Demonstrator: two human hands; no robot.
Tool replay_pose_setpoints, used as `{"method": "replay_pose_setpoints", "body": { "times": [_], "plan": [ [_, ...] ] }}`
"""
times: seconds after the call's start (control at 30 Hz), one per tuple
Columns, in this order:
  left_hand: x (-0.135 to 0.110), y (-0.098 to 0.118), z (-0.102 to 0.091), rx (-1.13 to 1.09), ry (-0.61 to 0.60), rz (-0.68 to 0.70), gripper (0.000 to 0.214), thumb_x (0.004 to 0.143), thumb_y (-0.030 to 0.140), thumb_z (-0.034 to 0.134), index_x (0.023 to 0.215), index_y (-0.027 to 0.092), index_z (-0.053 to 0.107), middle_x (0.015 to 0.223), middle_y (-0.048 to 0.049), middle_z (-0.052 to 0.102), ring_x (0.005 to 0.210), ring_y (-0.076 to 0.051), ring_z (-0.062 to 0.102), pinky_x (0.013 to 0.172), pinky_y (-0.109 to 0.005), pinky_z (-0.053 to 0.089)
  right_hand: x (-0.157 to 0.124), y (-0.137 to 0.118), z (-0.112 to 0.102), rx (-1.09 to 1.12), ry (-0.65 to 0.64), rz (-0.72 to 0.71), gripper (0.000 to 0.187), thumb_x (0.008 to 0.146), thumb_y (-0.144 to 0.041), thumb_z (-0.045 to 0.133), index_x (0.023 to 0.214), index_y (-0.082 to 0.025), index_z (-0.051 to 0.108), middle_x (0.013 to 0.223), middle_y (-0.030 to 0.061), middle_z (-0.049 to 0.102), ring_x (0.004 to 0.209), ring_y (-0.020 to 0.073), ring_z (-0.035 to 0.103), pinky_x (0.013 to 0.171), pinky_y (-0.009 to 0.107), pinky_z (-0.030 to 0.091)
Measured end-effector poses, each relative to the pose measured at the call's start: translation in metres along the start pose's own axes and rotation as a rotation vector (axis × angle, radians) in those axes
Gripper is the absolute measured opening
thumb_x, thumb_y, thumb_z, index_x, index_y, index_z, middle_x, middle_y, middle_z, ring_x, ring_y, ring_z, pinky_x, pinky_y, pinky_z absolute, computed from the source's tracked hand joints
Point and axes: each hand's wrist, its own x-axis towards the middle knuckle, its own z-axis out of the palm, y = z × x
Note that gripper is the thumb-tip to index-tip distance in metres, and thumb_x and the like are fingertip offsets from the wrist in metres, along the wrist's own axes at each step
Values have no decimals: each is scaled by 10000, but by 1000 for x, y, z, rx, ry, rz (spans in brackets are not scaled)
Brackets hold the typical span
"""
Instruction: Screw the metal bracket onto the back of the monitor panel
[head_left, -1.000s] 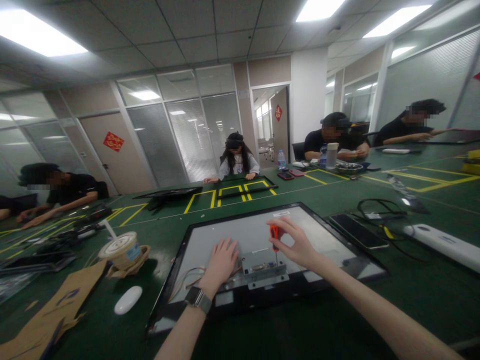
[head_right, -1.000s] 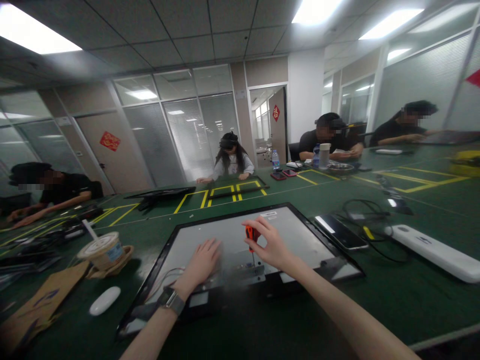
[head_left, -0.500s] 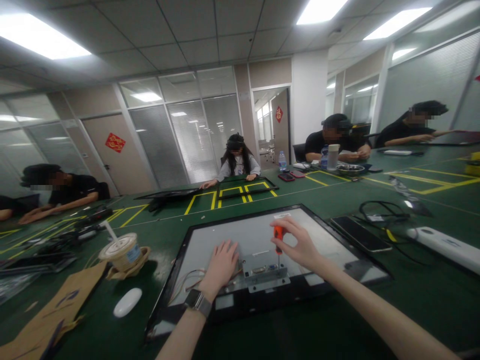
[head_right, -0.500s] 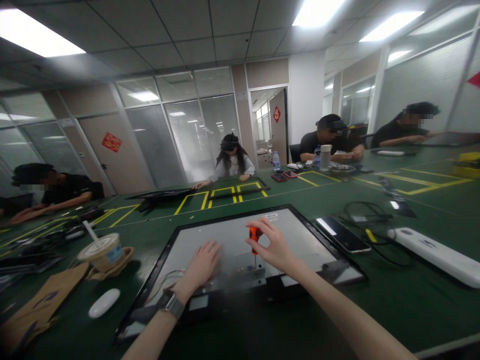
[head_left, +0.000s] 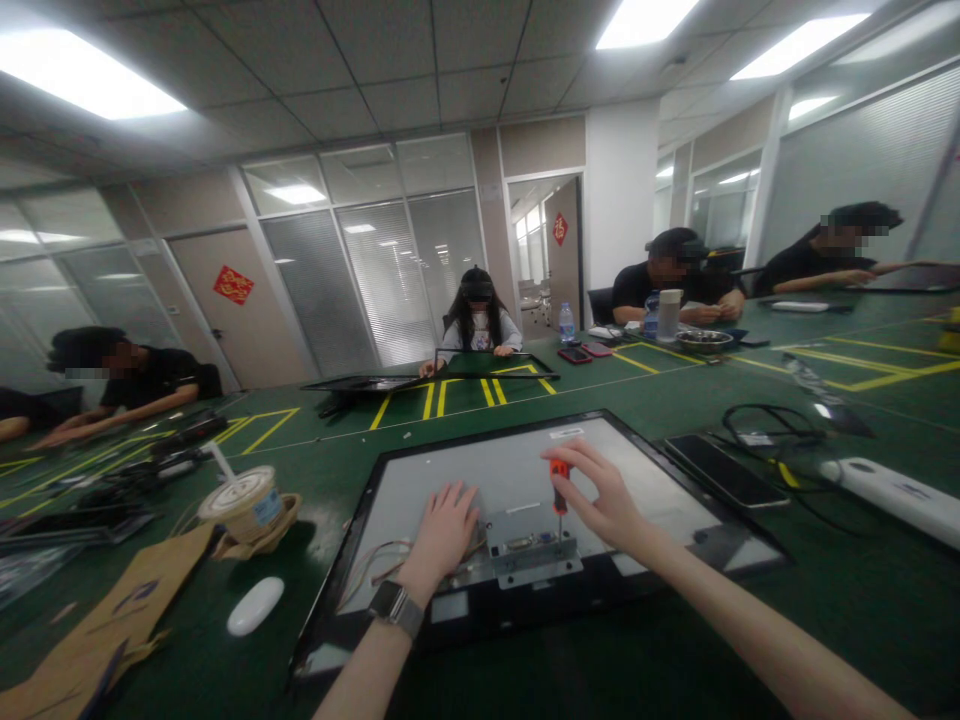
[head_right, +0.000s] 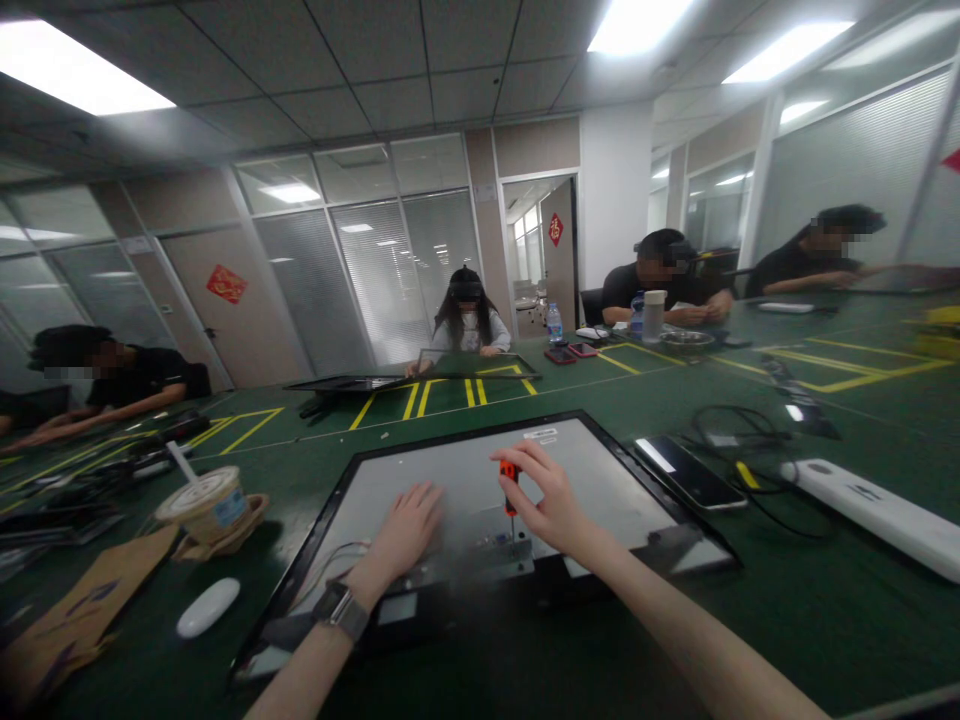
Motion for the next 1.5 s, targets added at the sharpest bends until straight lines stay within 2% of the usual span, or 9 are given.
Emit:
{"method": "replay_pose_setpoints", "body": {
  "times": [0.13,0.33,0.43,0.67,0.87,1.13,1.5],
  "plan": [
    [0,0,-2,8,0,-2,449,1015,269,322,1440,229,462,1520,-110,443,1401,-290,396,1133,-521,336,-2,1,-1,40,-46,28,292,947,-165,467,1199,-211,605,963,82,669,857,207,660,771,342,544],
    [-2,3,-10,-14,-38,-15,458,1015,275,313,1445,214,461,1532,-108,425,1414,-281,378,1154,-500,309,-1,2,5,-6,35,7,263,895,-169,575,1141,-228,649,837,38,614,765,194,619,703,325,537],
    [-3,4,-12,-18,-39,-17,459,1015,270,313,1442,207,467,1531,-105,429,1414,-278,378,1159,-492,305,-2,3,5,-5,27,2,285,899,-164,573,1169,-228,640,864,44,614,786,196,616,716,328,534],
    [-2,3,-10,-23,-28,-16,458,1016,277,309,1439,209,471,1529,-107,431,1413,-277,380,1147,-496,326,-7,5,2,22,-33,4,354,927,-119,479,1241,-228,600,969,67,640,866,201,627,772,319,534],
    [-3,4,-11,-25,-36,-9,460,1015,275,316,1446,203,462,1530,-100,431,1415,-284,374,1155,-491,314,-7,7,2,9,-39,2,382,927,-99,468,1270,-233,572,1025,73,636,907,199,621,801,314,524],
    [-1,2,-6,-16,-30,-11,455,1020,278,318,1447,212,459,1531,-104,428,1413,-285,377,1153,-500,313,-9,10,3,-13,-43,27,339,943,-134,462,1252,-220,571,930,61,610,824,191,600,745,313,517],
    [0,1,-2,-1,-21,-7,448,1021,275,331,1449,230,454,1535,-104,421,1412,-294,377,1144,-508,323,-9,6,4,-8,-65,10,352,948,-120,448,1273,-217,545,936,59,600,816,183,590,736,305,510]
  ]
}}
